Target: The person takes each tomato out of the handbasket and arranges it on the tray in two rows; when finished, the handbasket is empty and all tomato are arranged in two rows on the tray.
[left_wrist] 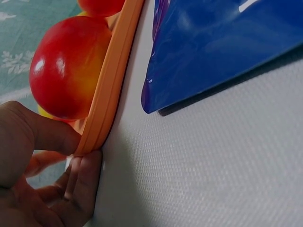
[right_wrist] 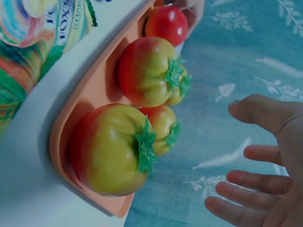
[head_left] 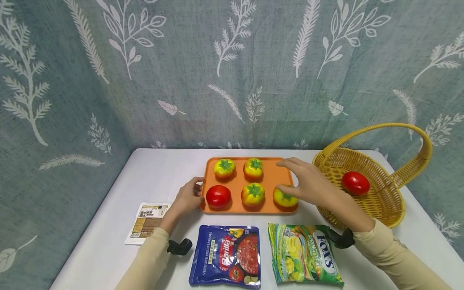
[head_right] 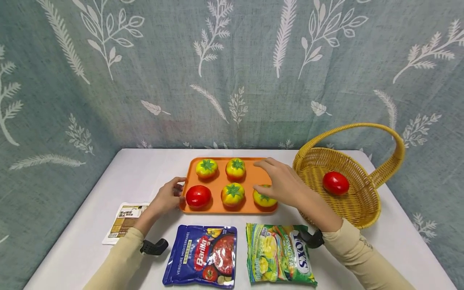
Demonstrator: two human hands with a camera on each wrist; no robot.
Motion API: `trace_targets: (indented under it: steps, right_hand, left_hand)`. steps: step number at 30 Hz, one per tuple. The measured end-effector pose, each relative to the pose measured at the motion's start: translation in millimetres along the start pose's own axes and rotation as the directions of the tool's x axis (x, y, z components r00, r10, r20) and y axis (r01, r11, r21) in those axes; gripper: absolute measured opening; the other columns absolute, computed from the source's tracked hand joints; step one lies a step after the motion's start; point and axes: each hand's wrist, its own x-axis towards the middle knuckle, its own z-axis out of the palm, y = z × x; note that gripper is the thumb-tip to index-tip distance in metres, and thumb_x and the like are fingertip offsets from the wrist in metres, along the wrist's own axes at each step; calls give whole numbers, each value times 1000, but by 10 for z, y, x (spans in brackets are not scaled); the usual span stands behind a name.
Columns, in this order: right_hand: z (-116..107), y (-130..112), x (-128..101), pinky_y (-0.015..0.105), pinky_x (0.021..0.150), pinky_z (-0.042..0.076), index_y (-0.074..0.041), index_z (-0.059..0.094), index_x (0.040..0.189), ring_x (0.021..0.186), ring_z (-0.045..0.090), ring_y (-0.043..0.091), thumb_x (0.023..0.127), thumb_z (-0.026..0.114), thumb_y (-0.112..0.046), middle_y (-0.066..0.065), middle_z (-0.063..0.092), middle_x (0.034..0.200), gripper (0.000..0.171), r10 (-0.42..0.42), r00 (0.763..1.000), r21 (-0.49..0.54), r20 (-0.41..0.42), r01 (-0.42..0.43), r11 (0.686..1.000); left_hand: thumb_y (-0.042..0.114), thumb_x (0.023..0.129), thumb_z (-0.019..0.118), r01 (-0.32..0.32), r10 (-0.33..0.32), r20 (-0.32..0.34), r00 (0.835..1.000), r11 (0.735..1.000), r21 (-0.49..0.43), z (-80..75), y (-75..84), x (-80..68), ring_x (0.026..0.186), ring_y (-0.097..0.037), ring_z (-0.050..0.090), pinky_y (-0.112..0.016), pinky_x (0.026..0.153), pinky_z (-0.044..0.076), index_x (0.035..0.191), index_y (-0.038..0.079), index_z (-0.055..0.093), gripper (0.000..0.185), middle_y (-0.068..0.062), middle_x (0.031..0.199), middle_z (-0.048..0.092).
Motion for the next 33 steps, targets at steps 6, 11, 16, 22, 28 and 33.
trace_targets:
  steps: [6, 11, 16, 22, 28, 33]
  right_hand:
    - [-64, -33, -109, 52, 88, 54, -4, 62, 131, 111, 63, 34, 81, 83, -28, 16, 61, 130, 59, 0, 1000, -8, -18, 0, 1000]
    - [-138, -51, -245, 52, 88, 54, -5, 62, 130, 111, 62, 35, 79, 85, -28, 17, 60, 131, 60, 24, 999, -31, -26, -25, 999]
    - [-185, -58, -387, 53, 87, 55, -5, 63, 130, 110, 63, 35, 80, 84, -25, 17, 61, 130, 58, 35, 999, -52, -22, -36, 998]
    - [-233, -70, -533, 51, 82, 57, -7, 63, 130, 107, 64, 33, 79, 84, -28, 15, 60, 130, 59, 37, 998, -85, -47, -41, 996]
    - [-262, -65, -639, 49, 77, 58, -6, 65, 127, 103, 66, 34, 75, 86, -26, 15, 62, 128, 60, 10, 994, -97, -110, -21, 995]
    - [-241, -59, -714, 49, 75, 58, -7, 66, 125, 102, 66, 33, 73, 87, -24, 14, 63, 125, 58, 21, 989, -93, -143, -35, 995]
  left_hand:
    - [-12, 75, 63, 6, -6, 0, 1000, 1000, 1, 0, 25, 7, 91, -27, 58, -32, 70, 55, 138, 0, 52, 65, -16, 107, 62]
    - [-11, 76, 64, -1, 1, 14, 1000, 1000, -13, 33, 57, 28, 91, -28, 57, -32, 70, 56, 138, 0, 52, 64, -17, 107, 61]
    - [-10, 77, 65, 8, -8, 23, 1000, 1000, -25, 65, 79, 46, 89, -28, 56, -32, 67, 58, 139, 1, 51, 64, -17, 106, 60]
    - [-10, 77, 65, 20, -20, 19, 1000, 1000, -5, 54, 74, 52, 91, -28, 56, -32, 70, 58, 139, 2, 51, 65, -17, 109, 61]
    - [-11, 76, 64, 8, -8, 8, 1000, 1000, 5, 25, 57, 55, 92, -26, 58, -31, 70, 54, 139, 3, 53, 65, -16, 109, 62]
    - [-10, 76, 64, 4, -4, 3, 1000, 1000, 22, 23, -7, 11, 90, -26, 58, -32, 71, 54, 138, 1, 53, 64, -16, 107, 62]
